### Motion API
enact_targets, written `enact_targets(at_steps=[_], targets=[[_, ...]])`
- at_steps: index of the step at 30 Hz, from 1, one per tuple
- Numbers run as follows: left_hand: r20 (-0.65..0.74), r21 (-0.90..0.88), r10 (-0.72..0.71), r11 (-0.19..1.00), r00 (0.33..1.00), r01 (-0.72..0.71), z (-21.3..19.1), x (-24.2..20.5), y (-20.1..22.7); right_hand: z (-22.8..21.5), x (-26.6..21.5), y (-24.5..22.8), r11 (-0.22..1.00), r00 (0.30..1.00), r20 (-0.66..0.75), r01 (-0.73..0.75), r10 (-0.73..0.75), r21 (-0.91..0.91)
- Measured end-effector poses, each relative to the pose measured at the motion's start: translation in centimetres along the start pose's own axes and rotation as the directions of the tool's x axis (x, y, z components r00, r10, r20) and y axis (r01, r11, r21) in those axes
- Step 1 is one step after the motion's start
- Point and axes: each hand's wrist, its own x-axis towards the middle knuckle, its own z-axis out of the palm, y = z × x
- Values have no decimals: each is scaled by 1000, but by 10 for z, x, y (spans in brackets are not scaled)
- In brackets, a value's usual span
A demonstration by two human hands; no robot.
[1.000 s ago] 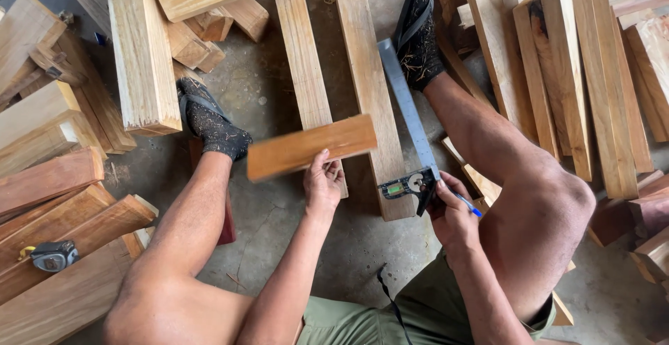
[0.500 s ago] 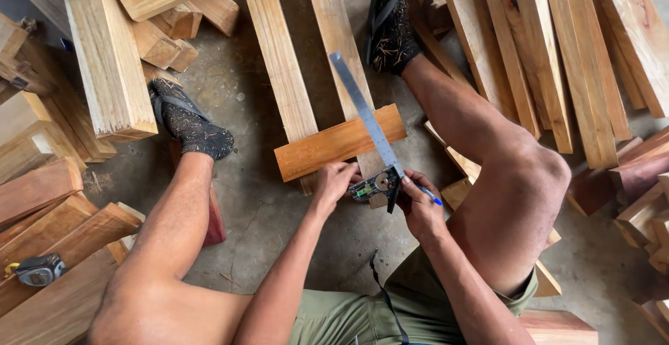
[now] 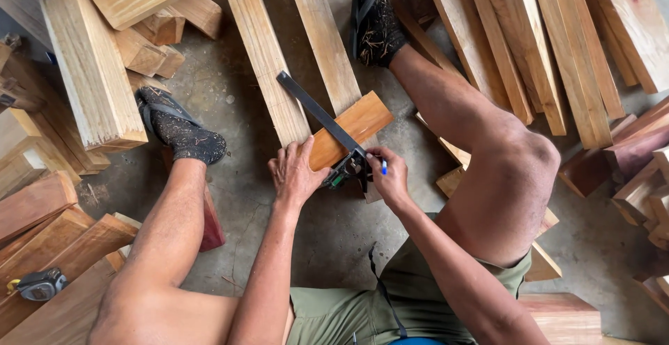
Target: Marking wooden boards using a combination square and a pen in a workshop.
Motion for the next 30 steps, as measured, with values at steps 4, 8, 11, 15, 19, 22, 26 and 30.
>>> enact_targets(at_steps=[4, 8, 11, 15, 19, 22, 26, 30], targets=[[2, -18, 41, 999, 999, -41, 24, 10, -29, 9, 13, 26, 996, 995, -55, 82, -83, -26], [-118, -86, 329, 937, 937, -340, 17, 18, -6, 12, 11, 22, 998, 992, -113, 48, -53, -48], [-56, -87, 308, 946, 950, -312, 11, 18, 30, 17, 8, 31, 990, 979, -148, 136, -139, -29], [-79, -63, 295, 952, 952, -300, 27, 21, 28, 17, 2, 32, 993, 980, -171, 110, -101, 44], [-144, -82, 350, 928, 926, -364, 31, 21, 23, 16, 4, 32, 989, 977, -171, 137, -125, 61], [-144, -72, 384, 915, 912, -396, 28, 21, 23, 14, 3, 27, 992, 986, -152, 81, -66, 93], [-135, -53, 386, 917, 913, -395, 34, 20, 20, 13, -1, 24, 991, 987, -154, 70, -52, 112], [-140, -30, 388, 918, 911, -395, 37, 19, 19, 13, -4, 18, 991, 985, -168, 67, -47, 112]])
